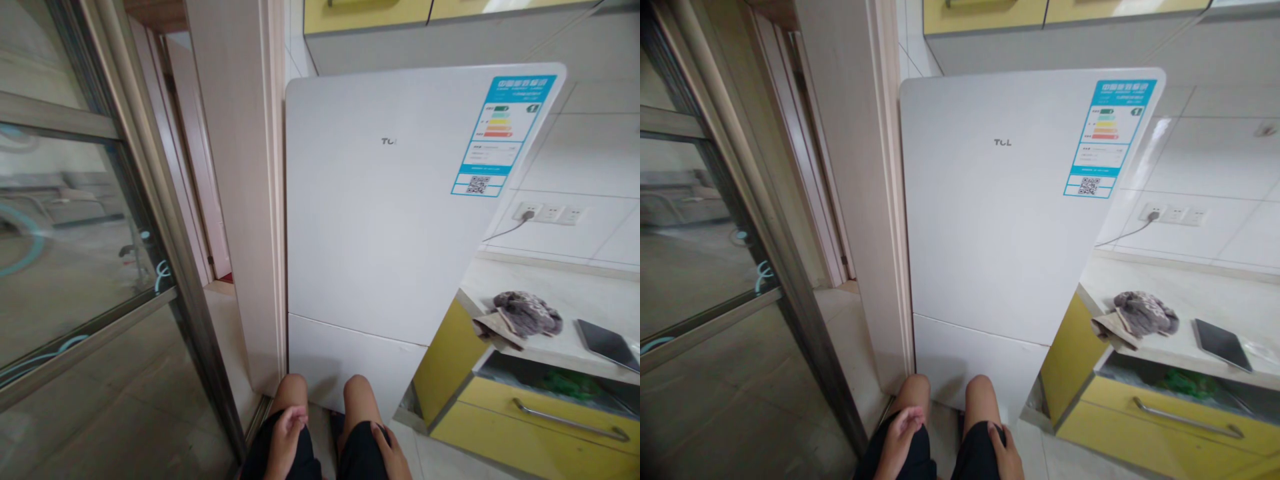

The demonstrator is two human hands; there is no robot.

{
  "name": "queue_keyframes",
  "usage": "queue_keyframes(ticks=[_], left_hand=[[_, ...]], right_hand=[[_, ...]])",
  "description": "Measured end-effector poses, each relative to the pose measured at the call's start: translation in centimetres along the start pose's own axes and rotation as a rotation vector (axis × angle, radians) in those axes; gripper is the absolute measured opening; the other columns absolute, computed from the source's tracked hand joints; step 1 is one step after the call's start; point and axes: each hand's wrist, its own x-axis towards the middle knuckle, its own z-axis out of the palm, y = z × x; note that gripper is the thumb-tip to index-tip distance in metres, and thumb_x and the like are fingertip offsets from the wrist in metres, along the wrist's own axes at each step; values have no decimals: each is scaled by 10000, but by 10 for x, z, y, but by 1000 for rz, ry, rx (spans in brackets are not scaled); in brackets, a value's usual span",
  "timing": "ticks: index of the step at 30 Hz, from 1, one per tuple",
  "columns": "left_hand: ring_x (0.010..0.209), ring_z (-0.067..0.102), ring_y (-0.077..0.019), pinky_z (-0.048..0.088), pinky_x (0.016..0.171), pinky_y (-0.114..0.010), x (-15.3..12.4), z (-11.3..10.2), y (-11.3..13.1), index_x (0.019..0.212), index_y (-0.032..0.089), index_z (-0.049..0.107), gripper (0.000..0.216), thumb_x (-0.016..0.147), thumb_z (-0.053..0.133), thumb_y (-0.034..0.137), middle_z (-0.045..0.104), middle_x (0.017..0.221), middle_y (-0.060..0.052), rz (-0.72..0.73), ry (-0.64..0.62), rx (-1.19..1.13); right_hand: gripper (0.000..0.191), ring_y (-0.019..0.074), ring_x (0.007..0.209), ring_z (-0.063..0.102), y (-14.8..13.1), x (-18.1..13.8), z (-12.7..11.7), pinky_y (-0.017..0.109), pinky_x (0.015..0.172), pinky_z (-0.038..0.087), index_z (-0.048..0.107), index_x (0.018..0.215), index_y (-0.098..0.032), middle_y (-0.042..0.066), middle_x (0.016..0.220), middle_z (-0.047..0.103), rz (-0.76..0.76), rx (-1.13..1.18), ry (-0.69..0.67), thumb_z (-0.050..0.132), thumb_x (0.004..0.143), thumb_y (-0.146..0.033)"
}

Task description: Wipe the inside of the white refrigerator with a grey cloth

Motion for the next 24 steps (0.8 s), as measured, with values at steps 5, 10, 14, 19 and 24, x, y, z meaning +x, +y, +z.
queue_keyframes(ticks=[5, 10, 14, 19, 24], left_hand=[[888, 759, -335, 614, 858, -450, -1, 0, -1, 823, 187, 748, 803, 533, 653, 930, 788, 876, -143, 5, -6, -4], [879, 754, -326, 607, 860, -446, -2, -1, 1, 834, 187, 741, 824, 532, 631, 946, 784, 879, -144, 7, -27, 18], [863, 750, -320, 604, 847, -445, -1, -1, 3, 828, 189, 742, 822, 524, 635, 946, 779, 856, -138, -6, -48, 21], [792, 755, -298, 613, 806, -434, 3, -5, 13, 765, 197, 759, 757, 457, 730, 888, 786, 811, -123, -35, -109, 4], [793, 764, -299, 625, 746, -433, 29, -8, 50, 797, 164, 725, 712, 510, 771, 814, 781, 811, -140, -20, -39, -84]], right_hand=[[1198, 391, 1395, 504, 6, 2, 0, 447, 1235, 307, 592, 1289, -97, 228, 1410, 602, -28, 25, 29, 391, 544, -1013], [1162, 380, 1379, 521, 10, -1, -1, 444, 1219, 333, 617, 1272, -111, 205, 1374, 635, -49, 45, 18, 385, 575, -1011], [1112, 381, 1377, 522, 13, -1, -1, 462, 1210, 343, 620, 1270, -112, 202, 1360, 645, -72, 50, 14, 401, 618, -985], [1100, 374, 1381, 519, 13, 0, -1, 451, 1222, 320, 608, 1291, -105, 203, 1392, 623, -69, 58, 12, 409, 639, -968], [1134, 374, 1393, 508, 10, -4, -3, 441, 1228, 314, 612, 1300, -104, 199, 1397, 623, -53, 49, -5, 398, 619, -986]])
